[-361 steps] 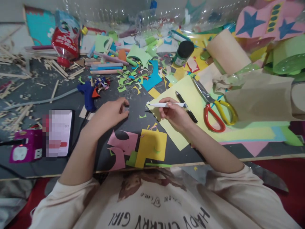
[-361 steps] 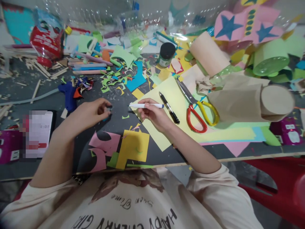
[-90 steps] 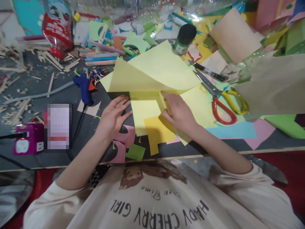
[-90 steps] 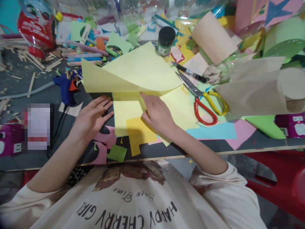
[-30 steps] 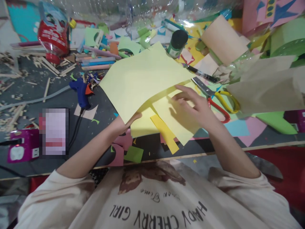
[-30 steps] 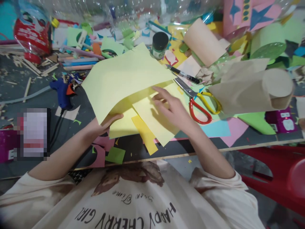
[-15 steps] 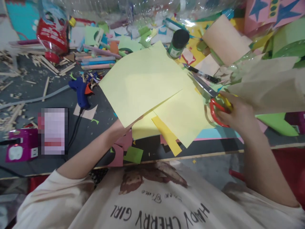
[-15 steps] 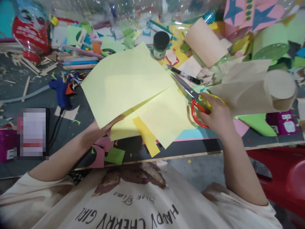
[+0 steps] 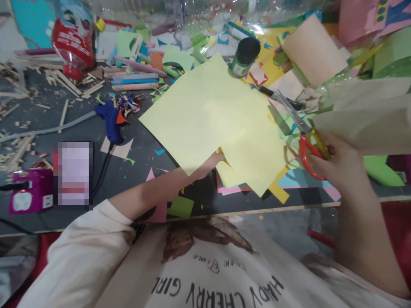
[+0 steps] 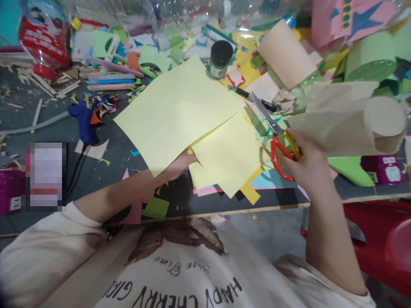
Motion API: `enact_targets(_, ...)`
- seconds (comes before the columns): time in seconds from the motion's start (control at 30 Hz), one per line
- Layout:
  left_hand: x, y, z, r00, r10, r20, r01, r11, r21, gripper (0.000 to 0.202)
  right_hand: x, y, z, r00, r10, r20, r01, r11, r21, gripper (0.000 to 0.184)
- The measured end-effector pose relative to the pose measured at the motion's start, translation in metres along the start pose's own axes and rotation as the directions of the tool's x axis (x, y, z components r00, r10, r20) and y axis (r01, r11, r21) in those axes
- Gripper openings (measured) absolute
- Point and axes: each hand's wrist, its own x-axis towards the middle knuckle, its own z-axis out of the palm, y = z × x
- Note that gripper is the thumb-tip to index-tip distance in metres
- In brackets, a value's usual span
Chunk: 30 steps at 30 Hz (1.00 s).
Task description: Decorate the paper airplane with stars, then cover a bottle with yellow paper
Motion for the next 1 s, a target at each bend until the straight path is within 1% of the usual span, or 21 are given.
enact_targets(0.03,0.004,0.004,0.006,1.0,0.009,0.021,-0.01,0.998,0.06,0.048,-0.001,-0.001,0.003,1.0,-0.002,0.007,0.003,1.0,-0.012,0.075)
enact_targets(0.1,0.002,0.011,0.008,0.995,0.021,0.1,-0.037,0.985,0.166,0.058,-0.003,-0.002,0.008,1.0,-0.022,0.011,0.022,0.999,-0.047,0.071)
enact_targets(0.17,-0.012,0.018,-0.003,0.985,0.036,0.168,-0.077,0.966,0.247,0.063,-0.005,0.001,0.012,0.998,-0.055,0.015,0.056,0.996,-0.076,0.068)
enact_targets(0.2,-0.022,0.02,-0.011,0.978,0.07,0.198,-0.12,0.96,0.251,0.062,-0.006,0.004,0.013,0.997,-0.078,0.015,0.079,0.993,-0.086,0.067)
enact_targets(0.23,-0.032,0.021,-0.02,0.974,0.107,0.202,-0.156,0.957,0.246,0.058,-0.007,0.007,0.013,0.995,-0.103,0.013,0.104,0.989,-0.103,0.066)
enact_targets(0.27,-0.043,0.022,-0.03,0.978,0.121,0.171,-0.164,0.951,0.262,0.053,-0.009,0.009,0.013,0.992,-0.13,0.003,0.129,0.982,-0.134,0.064)
enact_targets(0.33,-0.06,0.022,-0.046,0.991,0.133,0.005,-0.129,0.945,0.3,0.038,-0.011,0.01,0.011,0.979,-0.2,-0.035,0.187,0.957,-0.223,0.061)
enact_targets(0.37,-0.066,0.021,-0.052,0.987,0.152,-0.052,-0.13,0.946,0.295,0.034,-0.013,0.008,0.01,0.967,-0.244,-0.069,0.218,0.94,-0.264,0.059)
enact_targets(0.4,-0.071,0.021,-0.055,0.984,0.159,-0.084,-0.13,0.951,0.281,0.032,-0.015,0.003,0.01,0.95,-0.295,-0.101,0.255,0.923,-0.289,0.056)
enact_targets(0.47,-0.075,0.022,-0.057,0.952,0.214,-0.22,-0.167,0.962,0.215,0.033,-0.02,-0.012,0.014,0.899,-0.408,-0.16,0.357,0.894,-0.272,0.047)
enact_targets(0.5,-0.075,0.023,-0.056,0.928,0.227,-0.297,-0.183,0.968,0.17,0.032,-0.023,-0.021,0.018,0.873,-0.465,-0.15,0.426,0.875,-0.231,0.04)
enact_targets(0.53,-0.075,0.024,-0.054,0.9,0.231,-0.37,-0.2,0.972,0.122,0.03,-0.026,-0.031,0.024,0.834,-0.532,-0.147,0.506,0.843,-0.18,0.032)
enact_targets(0.57,-0.075,0.025,-0.052,0.875,0.222,-0.431,-0.21,0.975,0.074,0.028,-0.029,-0.04,0.031,0.792,-0.6,-0.109,0.587,0.799,-0.132,0.028)
enact_targets(0.6,-0.077,0.026,-0.051,0.856,0.2,-0.477,-0.212,0.977,0.029,0.027,-0.031,-0.048,0.039,0.755,-0.652,-0.073,0.647,0.758,-0.082,0.028)
enact_targets(0.67,-0.082,0.025,-0.048,0.845,0.119,-0.522,-0.167,0.985,-0.046,0.027,-0.035,-0.061,0.056,0.73,-0.681,-0.051,0.679,0.732,-0.055,0.042)
enact_targets(0.73,-0.09,0.022,-0.046,0.842,-0.002,-0.539,-0.08,0.989,-0.128,0.025,-0.036,-0.067,0.068,0.732,-0.679,-0.047,0.675,0.733,-0.081,0.06)
enact_targets(0.77,-0.096,0.018,-0.045,0.838,-0.066,-0.541,-0.034,0.984,-0.173,0.023,-0.036,-0.069,0.072,0.725,-0.688,-0.036,0.683,0.724,-0.098,0.066)
enact_targets(0.8,-0.101,0.015,-0.045,0.838,-0.126,-0.531,0.009,0.976,-0.218,0.019,-0.037,-0.071,0.073,0.709,-0.705,-0.015,0.699,0.706,-0.113,0.07)
enact_targets(0.87,-0.111,0.007,-0.045,0.833,-0.224,-0.506,0.084,0.955,-0.284,0.011,-0.039,-0.073,0.073,0.652,-0.757,0.037,0.755,0.644,-0.125,0.072)
enact_targets(0.93,-0.12,0.001,-0.047,0.831,-0.251,-0.496,0.105,0.947,-0.303,0.009,-0.043,-0.075,0.07,0.59,-0.8,0.107,0.807,0.581,-0.103,0.07)
enact_targets(1.0,-0.128,-0.004,-0.054,0.846,-0.236,-0.479,0.11,0.955,-0.275,0.014,-0.049,-0.078,0.069,0.538,-0.821,0.193,0.841,0.538,-0.06,0.063)
